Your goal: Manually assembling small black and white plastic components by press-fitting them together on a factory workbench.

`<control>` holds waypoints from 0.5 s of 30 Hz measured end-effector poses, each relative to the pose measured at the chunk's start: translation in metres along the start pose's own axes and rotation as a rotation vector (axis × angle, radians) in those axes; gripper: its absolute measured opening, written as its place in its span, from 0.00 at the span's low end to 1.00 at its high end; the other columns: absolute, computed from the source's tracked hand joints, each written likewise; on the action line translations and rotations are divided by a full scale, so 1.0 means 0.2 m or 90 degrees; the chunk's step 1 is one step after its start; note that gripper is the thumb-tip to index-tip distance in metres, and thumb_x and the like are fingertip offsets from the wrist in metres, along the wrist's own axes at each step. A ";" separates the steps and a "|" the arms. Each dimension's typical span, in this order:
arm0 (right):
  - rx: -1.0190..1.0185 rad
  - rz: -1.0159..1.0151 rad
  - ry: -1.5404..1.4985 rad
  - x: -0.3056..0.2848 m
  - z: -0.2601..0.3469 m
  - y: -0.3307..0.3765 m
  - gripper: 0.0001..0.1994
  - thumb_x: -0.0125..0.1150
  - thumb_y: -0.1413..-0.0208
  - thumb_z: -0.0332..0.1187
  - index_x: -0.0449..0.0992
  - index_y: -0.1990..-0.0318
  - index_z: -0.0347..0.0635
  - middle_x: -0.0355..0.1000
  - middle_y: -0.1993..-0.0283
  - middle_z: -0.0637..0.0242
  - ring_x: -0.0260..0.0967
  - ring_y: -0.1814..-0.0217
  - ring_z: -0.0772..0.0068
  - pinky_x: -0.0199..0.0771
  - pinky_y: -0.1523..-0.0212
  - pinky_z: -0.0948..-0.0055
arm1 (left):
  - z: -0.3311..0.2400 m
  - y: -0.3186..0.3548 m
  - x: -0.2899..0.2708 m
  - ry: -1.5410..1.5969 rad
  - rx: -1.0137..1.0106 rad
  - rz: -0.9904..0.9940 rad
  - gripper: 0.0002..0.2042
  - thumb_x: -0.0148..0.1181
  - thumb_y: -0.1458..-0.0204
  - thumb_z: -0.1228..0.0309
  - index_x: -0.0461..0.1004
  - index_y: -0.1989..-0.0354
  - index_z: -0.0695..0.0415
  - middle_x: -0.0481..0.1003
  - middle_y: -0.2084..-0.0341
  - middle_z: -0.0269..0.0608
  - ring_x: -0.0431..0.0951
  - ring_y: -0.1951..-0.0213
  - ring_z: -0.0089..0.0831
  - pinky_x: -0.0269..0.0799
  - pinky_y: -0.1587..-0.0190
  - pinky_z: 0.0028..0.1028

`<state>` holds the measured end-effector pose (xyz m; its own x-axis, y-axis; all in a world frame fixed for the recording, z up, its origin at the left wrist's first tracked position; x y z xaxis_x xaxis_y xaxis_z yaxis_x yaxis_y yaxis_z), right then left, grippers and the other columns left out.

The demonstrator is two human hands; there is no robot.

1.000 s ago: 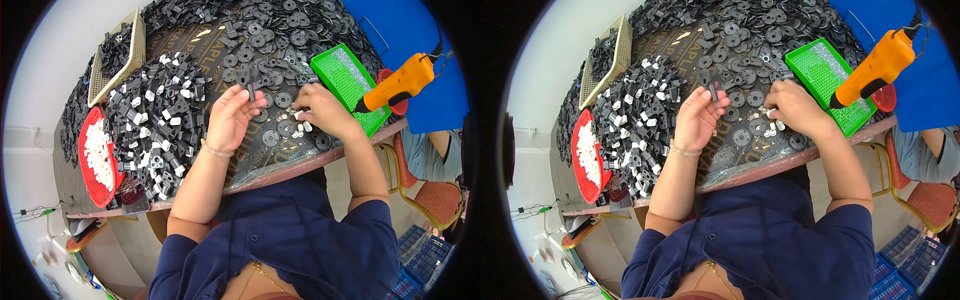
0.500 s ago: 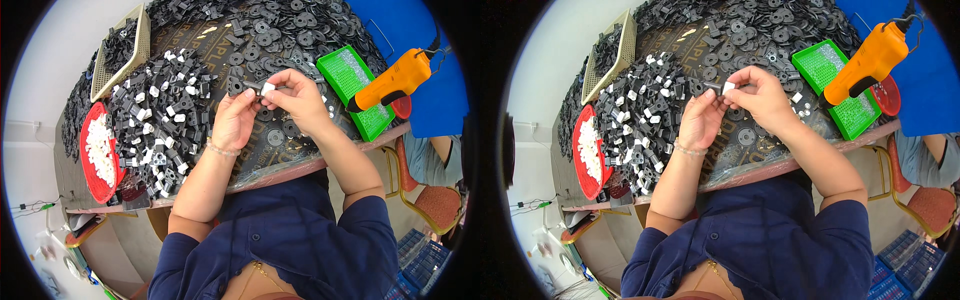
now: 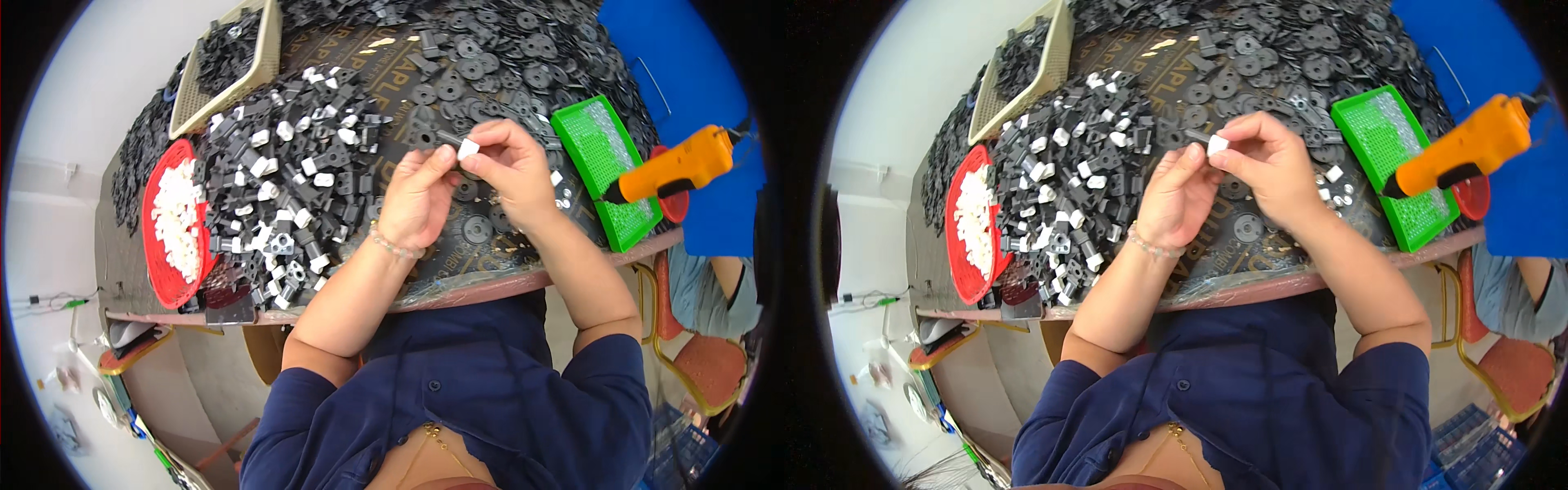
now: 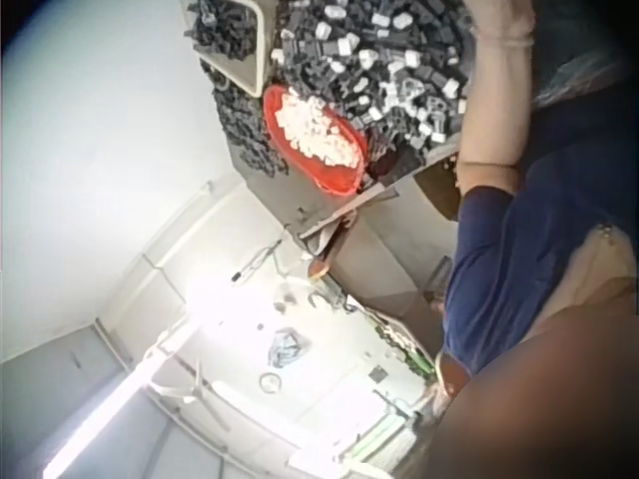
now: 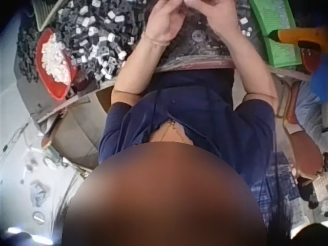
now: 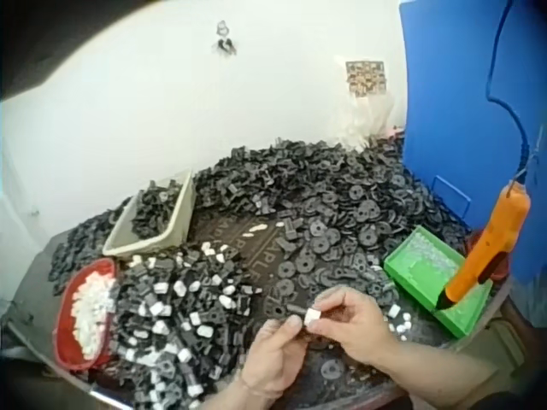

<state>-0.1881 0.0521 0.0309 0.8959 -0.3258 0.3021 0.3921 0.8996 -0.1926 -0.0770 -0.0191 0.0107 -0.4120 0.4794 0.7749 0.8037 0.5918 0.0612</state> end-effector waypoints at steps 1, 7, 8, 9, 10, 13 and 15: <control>-0.040 0.028 0.061 0.02 0.05 -0.04 0.28 0.72 0.55 0.24 0.69 0.44 0.38 0.65 0.36 0.60 0.65 0.37 0.66 0.66 0.39 0.67 | -0.02 0.00 0.05 0.027 -0.020 0.079 0.09 0.62 0.41 0.66 0.78 0.62 0.59 0.79 0.63 0.34 0.75 0.61 0.22 0.69 0.56 0.26; 0.009 0.214 0.185 0.23 0.28 -0.21 0.42 0.74 0.60 0.30 0.62 0.34 0.37 0.69 0.38 0.56 0.66 0.34 0.63 0.61 0.32 0.61 | 0.04 0.05 0.12 0.174 -0.118 0.126 0.20 0.52 0.38 0.48 0.73 0.52 0.53 0.77 0.57 0.33 0.76 0.55 0.27 0.69 0.54 0.29; -0.033 0.171 0.201 0.28 0.31 -0.27 0.40 0.73 0.59 0.29 0.63 0.35 0.37 0.72 0.42 0.56 0.69 0.37 0.64 0.64 0.34 0.61 | 0.03 0.03 0.12 0.207 -0.108 0.145 0.25 0.49 0.39 0.43 0.73 0.49 0.52 0.78 0.54 0.33 0.76 0.52 0.28 0.69 0.52 0.29; -0.042 0.166 0.249 0.35 0.34 -0.31 0.37 0.73 0.59 0.25 0.65 0.37 0.36 0.73 0.44 0.57 0.70 0.39 0.64 0.66 0.34 0.63 | 0.05 -0.01 0.03 0.202 -0.098 0.124 0.29 0.45 0.40 0.38 0.72 0.48 0.51 0.78 0.54 0.34 0.76 0.52 0.29 0.69 0.56 0.29; -0.052 0.180 0.249 0.41 0.32 -0.35 0.37 0.73 0.59 0.26 0.66 0.38 0.37 0.74 0.45 0.58 0.72 0.41 0.64 0.69 0.37 0.63 | 0.08 -0.04 -0.04 0.205 -0.098 0.128 0.29 0.45 0.40 0.38 0.72 0.48 0.51 0.78 0.54 0.34 0.76 0.52 0.29 0.69 0.56 0.29; -0.123 0.246 0.420 0.70 0.29 -0.43 0.38 0.75 0.59 0.33 0.66 0.38 0.36 0.75 0.46 0.56 0.74 0.43 0.63 0.72 0.40 0.61 | 0.05 -0.06 -0.10 0.206 -0.061 -0.055 0.27 0.46 0.39 0.43 0.71 0.45 0.52 0.78 0.53 0.37 0.76 0.50 0.35 0.71 0.47 0.37; -0.239 0.290 0.482 0.95 0.23 -0.47 0.39 0.76 0.58 0.37 0.65 0.37 0.39 0.72 0.43 0.54 0.72 0.41 0.58 0.70 0.38 0.56 | 0.08 -0.05 -0.16 0.208 -0.066 -0.065 0.27 0.46 0.38 0.44 0.71 0.44 0.53 0.78 0.52 0.38 0.76 0.49 0.36 0.71 0.46 0.39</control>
Point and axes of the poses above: each hand's wrist, its own y-axis away from the middle knuckle, its own x-axis out of the palm, z = x × y, the point moved 6 cm from there along -y, towards the middle knuckle
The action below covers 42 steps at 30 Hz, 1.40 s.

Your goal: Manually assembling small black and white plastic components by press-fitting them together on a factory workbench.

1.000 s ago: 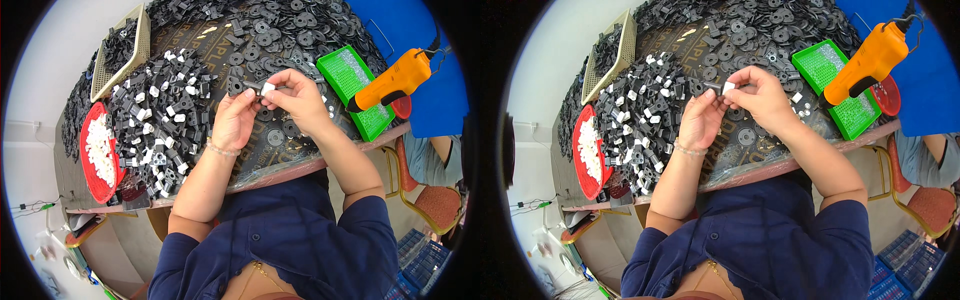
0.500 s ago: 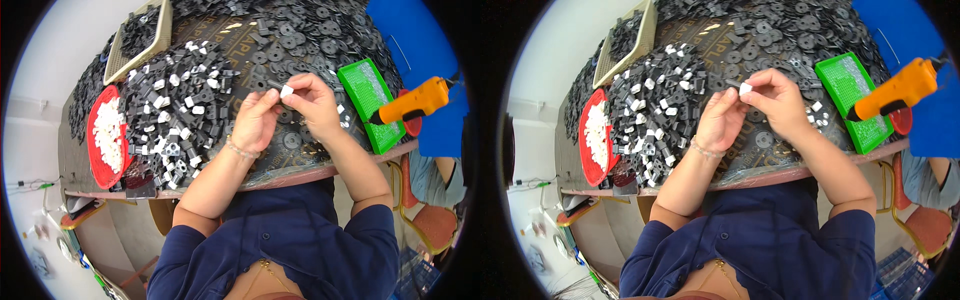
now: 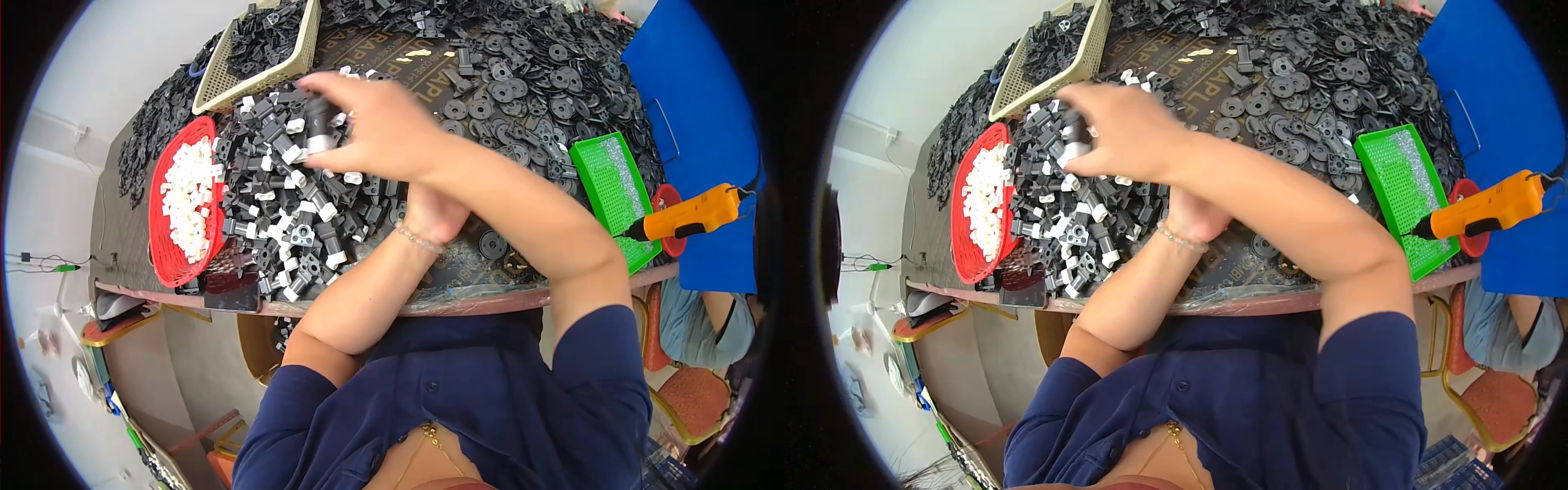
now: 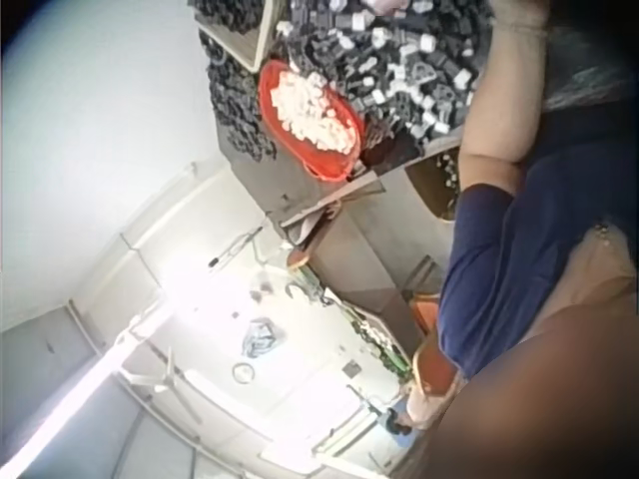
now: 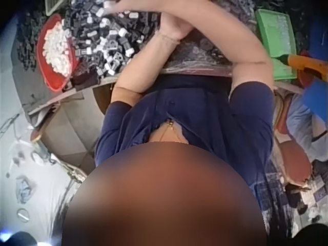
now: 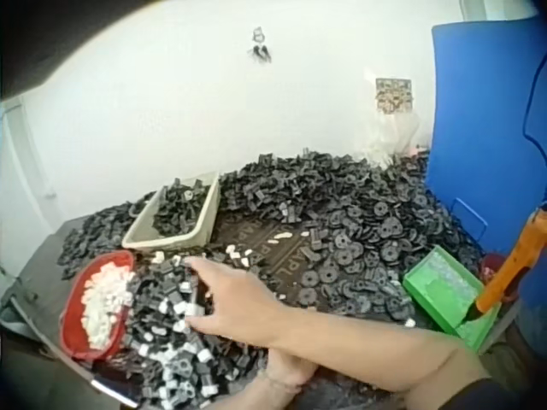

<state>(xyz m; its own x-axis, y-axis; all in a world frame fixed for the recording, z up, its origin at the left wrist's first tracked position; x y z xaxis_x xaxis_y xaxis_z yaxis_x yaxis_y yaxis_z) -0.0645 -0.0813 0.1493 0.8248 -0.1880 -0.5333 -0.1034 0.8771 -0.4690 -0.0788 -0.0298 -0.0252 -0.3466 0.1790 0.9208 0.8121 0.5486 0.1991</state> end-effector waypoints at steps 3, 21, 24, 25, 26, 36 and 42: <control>-0.193 -0.002 0.193 0.36 -0.05 -0.21 0.40 0.74 0.55 0.40 0.62 0.33 0.45 0.63 0.33 0.51 0.60 0.30 0.53 0.56 0.31 0.47 | -0.03 -0.01 -0.08 -0.027 0.004 0.057 0.27 0.49 0.39 0.45 0.70 0.43 0.55 0.77 0.50 0.41 0.75 0.47 0.39 0.71 0.44 0.45; 0.204 -0.046 0.676 -0.58 -1.12 0.09 0.08 0.63 0.50 0.29 0.78 0.61 0.42 0.76 0.60 0.58 0.75 0.59 0.52 0.74 0.56 0.55 | -0.07 -0.02 -0.02 -0.035 0.064 -0.145 0.16 0.48 0.35 0.58 0.72 0.50 0.57 0.77 0.58 0.39 0.77 0.58 0.32 0.71 0.56 0.30; 0.056 -0.179 0.406 -0.49 -0.66 0.22 0.07 0.65 0.52 0.30 0.77 0.66 0.39 0.75 0.67 0.58 0.74 0.61 0.52 0.73 0.58 0.56 | -0.09 0.00 0.05 -0.025 0.104 -0.090 0.25 0.49 0.35 0.53 0.61 0.39 0.58 0.73 0.48 0.47 0.75 0.48 0.37 0.72 0.45 0.37; 0.021 -0.165 0.380 -0.44 -0.54 0.29 0.07 0.66 0.52 0.30 0.76 0.68 0.38 0.75 0.67 0.58 0.74 0.62 0.51 0.73 0.59 0.56 | -0.09 0.01 0.08 0.004 0.111 -0.077 0.26 0.50 0.35 0.52 0.60 0.38 0.58 0.72 0.46 0.48 0.74 0.46 0.38 0.71 0.42 0.38; 0.013 -0.071 0.396 -0.36 -0.46 0.36 0.08 0.66 0.53 0.31 0.77 0.67 0.38 0.76 0.64 0.58 0.74 0.60 0.51 0.73 0.58 0.57 | -0.10 0.01 0.10 0.015 0.126 -0.039 0.24 0.49 0.35 0.53 0.61 0.39 0.59 0.67 0.42 0.51 0.73 0.45 0.40 0.69 0.39 0.41; 0.276 -0.100 0.606 -0.68 -0.54 0.90 0.15 0.66 0.49 0.31 0.77 0.53 0.41 0.76 0.53 0.58 0.70 0.50 0.52 0.71 0.46 0.60 | -0.06 0.04 0.12 -0.125 0.132 -0.047 0.15 0.52 0.36 0.74 0.63 0.42 0.54 0.74 0.54 0.47 0.78 0.52 0.41 0.78 0.49 0.36; 0.379 -0.104 0.660 -0.73 -0.77 0.97 0.18 0.67 0.50 0.28 0.75 0.50 0.43 0.76 0.55 0.57 0.70 0.51 0.52 0.70 0.47 0.59 | -0.04 0.04 0.15 -0.152 0.093 0.008 0.19 0.52 0.37 0.75 0.61 0.39 0.53 0.73 0.52 0.48 0.77 0.49 0.42 0.76 0.48 0.37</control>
Point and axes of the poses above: each hand's wrist, its own y-axis away from the middle knuckle, its own x-axis out of the palm, z = x × y, the point moved 6 cm from there along -y, towards the middle knuckle
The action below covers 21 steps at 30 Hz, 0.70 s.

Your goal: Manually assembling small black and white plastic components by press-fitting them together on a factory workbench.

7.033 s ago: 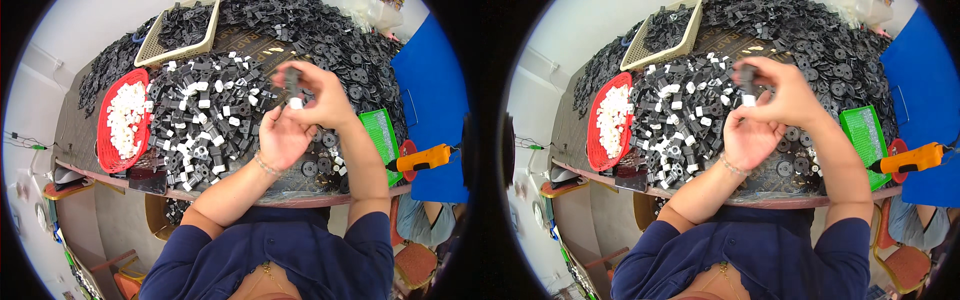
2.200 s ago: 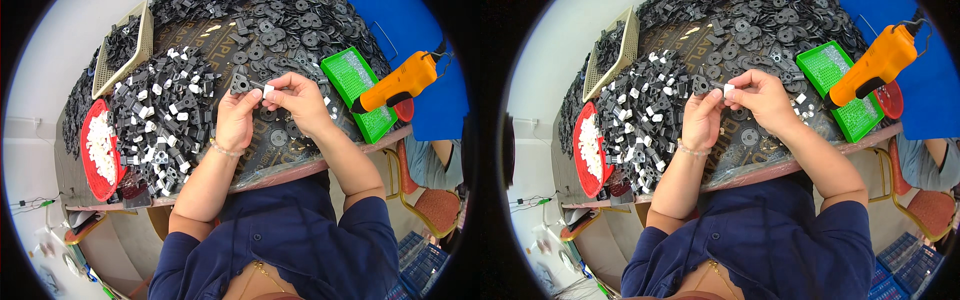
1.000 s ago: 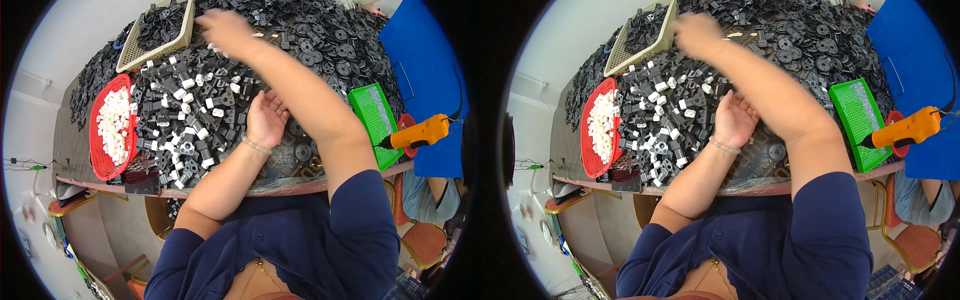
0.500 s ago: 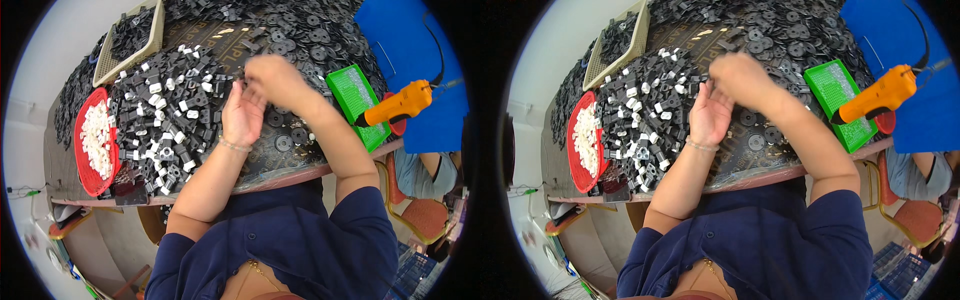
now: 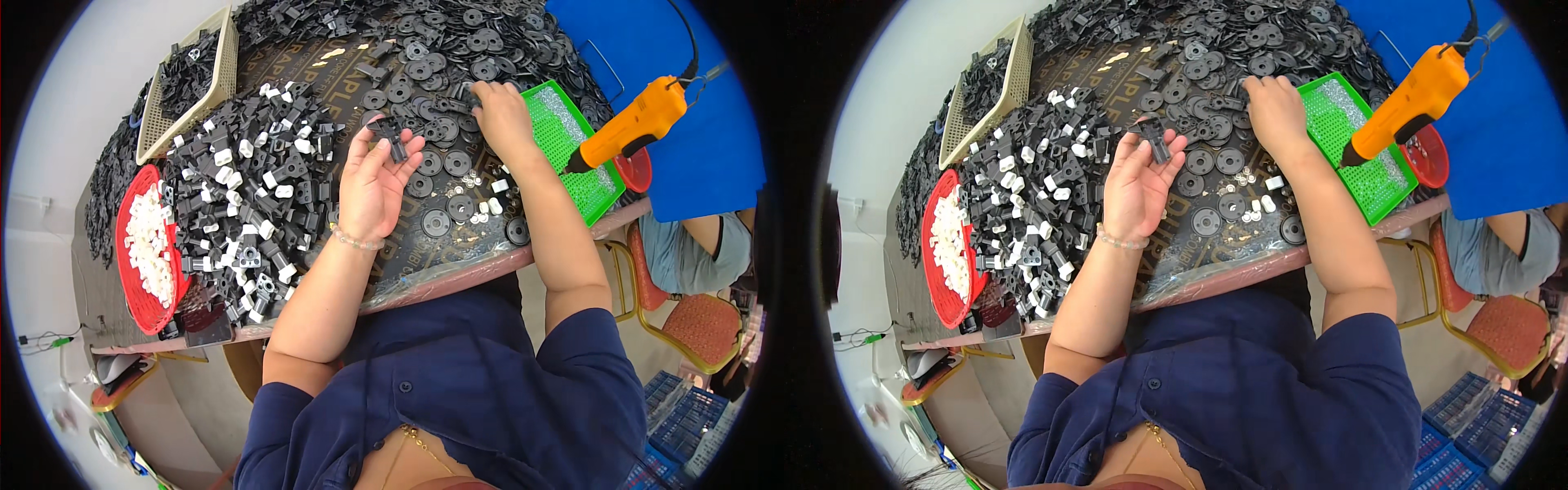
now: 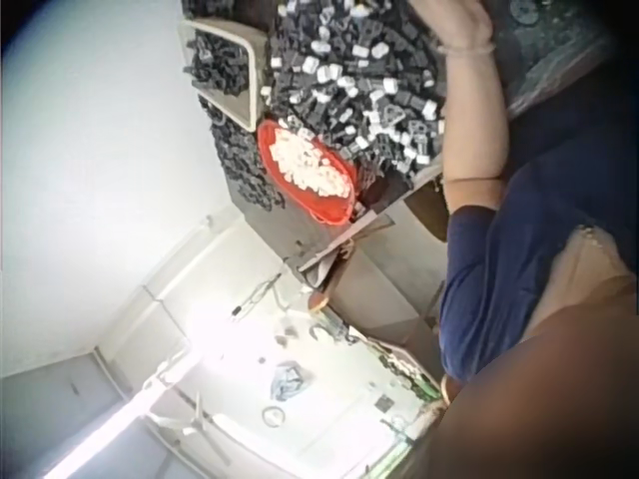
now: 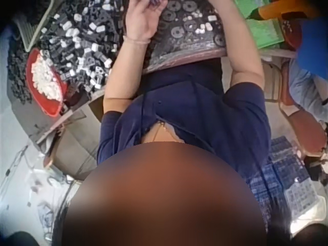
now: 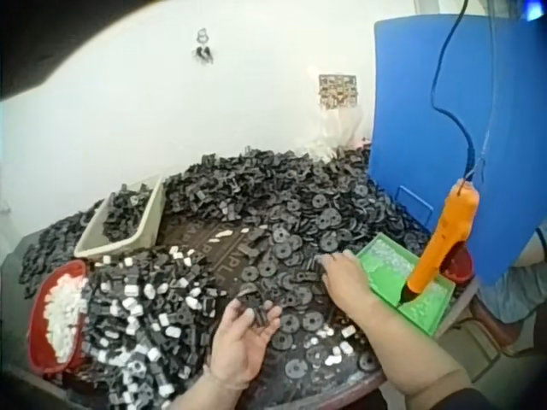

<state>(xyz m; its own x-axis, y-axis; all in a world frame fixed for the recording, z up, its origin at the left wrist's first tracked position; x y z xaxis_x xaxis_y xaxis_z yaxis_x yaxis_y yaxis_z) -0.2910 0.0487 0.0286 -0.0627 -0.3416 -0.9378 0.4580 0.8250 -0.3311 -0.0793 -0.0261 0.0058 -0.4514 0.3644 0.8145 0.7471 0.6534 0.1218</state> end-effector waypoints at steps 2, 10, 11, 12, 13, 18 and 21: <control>-0.061 -0.173 -0.068 -0.12 0.06 0.00 0.18 0.66 0.51 0.25 0.75 0.50 0.41 0.75 0.56 0.58 0.72 0.54 0.55 0.74 0.51 0.61 | -0.01 0.00 0.00 -0.061 0.026 0.010 0.18 0.52 0.37 0.75 0.61 0.40 0.53 0.73 0.51 0.49 0.77 0.48 0.42 0.76 0.47 0.38; -0.242 -0.136 -0.408 -0.33 0.49 0.15 0.18 0.66 0.53 0.22 0.76 0.52 0.39 0.73 0.54 0.60 0.75 0.56 0.63 0.76 0.57 0.67 | -0.01 0.02 0.03 -0.086 0.071 0.038 0.18 0.52 0.37 0.74 0.61 0.40 0.53 0.73 0.49 0.44 0.76 0.47 0.36 0.74 0.46 0.38; -0.248 -0.099 -0.452 -0.33 0.50 0.15 0.18 0.67 0.54 0.23 0.77 0.52 0.38 0.73 0.51 0.59 0.74 0.56 0.63 0.76 0.56 0.68 | -0.02 0.01 0.03 -0.078 0.089 0.033 0.18 0.53 0.37 0.74 0.61 0.40 0.53 0.73 0.48 0.42 0.76 0.47 0.34 0.74 0.46 0.38; -0.248 -0.100 -0.455 -0.34 0.50 0.14 0.18 0.67 0.54 0.23 0.77 0.52 0.38 0.73 0.51 0.59 0.74 0.56 0.63 0.76 0.56 0.68 | -0.03 0.01 0.02 -0.080 0.089 0.031 0.18 0.53 0.37 0.74 0.61 0.40 0.53 0.73 0.48 0.42 0.76 0.47 0.34 0.74 0.46 0.38; -0.275 -0.085 -0.470 -0.36 0.51 0.13 0.19 0.68 0.54 0.23 0.77 0.51 0.39 0.73 0.46 0.59 0.74 0.56 0.65 0.76 0.55 0.69 | -0.04 0.01 0.03 -0.072 0.087 0.035 0.17 0.52 0.37 0.74 0.62 0.40 0.53 0.74 0.49 0.41 0.76 0.47 0.33 0.74 0.46 0.37; -0.222 0.113 -0.571 -0.32 0.46 0.07 0.26 0.73 0.58 0.29 0.77 0.47 0.40 0.71 0.39 0.63 0.72 0.52 0.68 0.74 0.50 0.69 | -0.06 0.00 0.01 -0.049 0.049 0.043 0.15 0.52 0.37 0.74 0.64 0.42 0.53 0.74 0.49 0.40 0.75 0.48 0.32 0.75 0.46 0.35; -0.201 -0.001 -0.621 -0.34 0.45 0.07 0.29 0.74 0.62 0.32 0.77 0.46 0.41 0.72 0.41 0.62 0.70 0.46 0.64 0.71 0.44 0.67 | -0.04 -0.01 0.01 -0.028 0.017 0.017 0.14 0.52 0.36 0.74 0.65 0.43 0.53 0.74 0.49 0.40 0.76 0.47 0.34 0.76 0.47 0.36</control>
<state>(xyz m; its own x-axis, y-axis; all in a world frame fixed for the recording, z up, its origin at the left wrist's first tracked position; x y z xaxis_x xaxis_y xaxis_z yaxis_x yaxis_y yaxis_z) -0.2002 0.0422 0.0964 0.7502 -0.4439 -0.4901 0.1958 0.8571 -0.4765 -0.0775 -0.0313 0.0125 -0.4527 0.4098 0.7919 0.7464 0.6600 0.0851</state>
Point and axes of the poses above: each hand's wrist, its own y-axis away from the middle knuckle, its own x-axis out of the palm, z = x × y, the point moved 6 cm from there along -y, towards the middle knuckle
